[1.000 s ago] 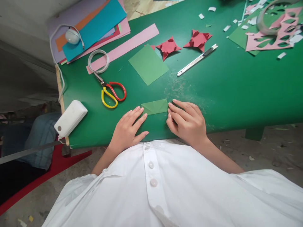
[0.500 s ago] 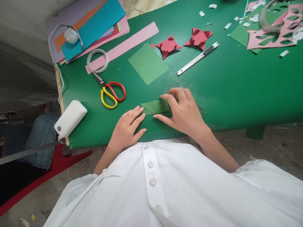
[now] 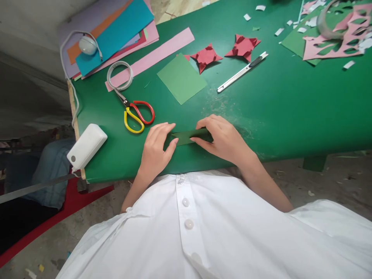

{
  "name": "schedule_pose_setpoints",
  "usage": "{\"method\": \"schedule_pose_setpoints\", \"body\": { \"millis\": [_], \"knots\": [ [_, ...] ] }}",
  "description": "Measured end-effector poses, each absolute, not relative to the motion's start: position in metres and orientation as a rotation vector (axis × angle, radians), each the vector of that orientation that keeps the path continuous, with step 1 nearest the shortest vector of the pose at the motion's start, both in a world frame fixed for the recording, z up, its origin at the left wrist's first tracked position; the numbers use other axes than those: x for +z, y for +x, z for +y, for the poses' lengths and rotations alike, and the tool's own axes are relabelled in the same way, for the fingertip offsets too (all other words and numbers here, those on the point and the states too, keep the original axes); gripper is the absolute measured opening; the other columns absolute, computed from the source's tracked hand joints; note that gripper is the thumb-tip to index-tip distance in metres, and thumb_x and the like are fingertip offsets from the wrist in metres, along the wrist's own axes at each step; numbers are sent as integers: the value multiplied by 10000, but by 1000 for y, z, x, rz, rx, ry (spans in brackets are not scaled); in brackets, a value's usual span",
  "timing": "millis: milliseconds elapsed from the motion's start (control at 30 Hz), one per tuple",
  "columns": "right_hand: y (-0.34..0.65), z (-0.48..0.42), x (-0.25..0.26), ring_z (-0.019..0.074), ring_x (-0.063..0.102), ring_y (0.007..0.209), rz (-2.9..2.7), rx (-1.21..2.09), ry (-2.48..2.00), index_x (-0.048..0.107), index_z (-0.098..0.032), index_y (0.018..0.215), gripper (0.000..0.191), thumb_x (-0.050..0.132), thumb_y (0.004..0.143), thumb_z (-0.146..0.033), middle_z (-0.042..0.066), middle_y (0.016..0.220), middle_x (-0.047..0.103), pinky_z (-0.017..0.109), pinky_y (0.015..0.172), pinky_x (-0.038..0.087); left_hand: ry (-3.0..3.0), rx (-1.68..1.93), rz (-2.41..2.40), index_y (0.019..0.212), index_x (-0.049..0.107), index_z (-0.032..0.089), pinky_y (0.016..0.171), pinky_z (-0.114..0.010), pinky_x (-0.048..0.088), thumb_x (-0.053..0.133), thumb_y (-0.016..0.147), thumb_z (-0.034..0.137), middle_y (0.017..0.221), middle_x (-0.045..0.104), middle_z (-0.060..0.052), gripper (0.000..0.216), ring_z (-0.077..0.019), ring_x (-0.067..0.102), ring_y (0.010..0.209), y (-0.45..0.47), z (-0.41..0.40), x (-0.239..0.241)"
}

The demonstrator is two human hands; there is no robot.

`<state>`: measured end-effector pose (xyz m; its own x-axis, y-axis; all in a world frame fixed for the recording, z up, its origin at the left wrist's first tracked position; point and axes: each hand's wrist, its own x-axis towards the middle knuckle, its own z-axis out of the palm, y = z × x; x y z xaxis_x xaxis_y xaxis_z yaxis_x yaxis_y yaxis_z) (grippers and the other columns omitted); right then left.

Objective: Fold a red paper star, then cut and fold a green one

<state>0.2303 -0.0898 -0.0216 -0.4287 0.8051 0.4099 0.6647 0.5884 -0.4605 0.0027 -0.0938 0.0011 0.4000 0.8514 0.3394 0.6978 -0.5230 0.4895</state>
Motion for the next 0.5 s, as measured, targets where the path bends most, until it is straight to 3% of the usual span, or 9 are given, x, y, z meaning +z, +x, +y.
{"method": "schedule_pose_setpoints", "body": {
  "millis": [67, 167, 500],
  "knots": [
    [230, -91, -20, 180, 602, 775, -2184, 306, -1132, 523, -197, 1012, 96, 585, 955, -244, 42, 897, 685, 307, 696, 486, 2350, 872, 1354, 1075, 683, 178, 970, -291, 539, 613, 949, 223, 1043, 744, -45, 151, -165, 671, 1044, 11, -92, 2],
    [230, -91, -17, 165, 622, 776, -2149, 338, -1119, 569, -197, 994, 38, 562, 962, -216, 30, 874, 709, 293, 700, 499, 2296, 969, 1300, 955, 706, 193, 851, -252, 555, 593, 953, 174, 909, 753, -10, 115, -127, 689, 895, 19, -92, 4],
    [230, -90, -16, 150, 627, 717, -2020, 317, -1134, 651, -214, 831, 131, 596, 950, -221, 4, 749, 727, 294, 668, 520, 2263, 1175, 1385, 890, 735, 210, 734, -183, 529, 650, 919, 143, 810, 749, 25, 112, -76, 690, 757, 19, -97, -1]
  ]
}}
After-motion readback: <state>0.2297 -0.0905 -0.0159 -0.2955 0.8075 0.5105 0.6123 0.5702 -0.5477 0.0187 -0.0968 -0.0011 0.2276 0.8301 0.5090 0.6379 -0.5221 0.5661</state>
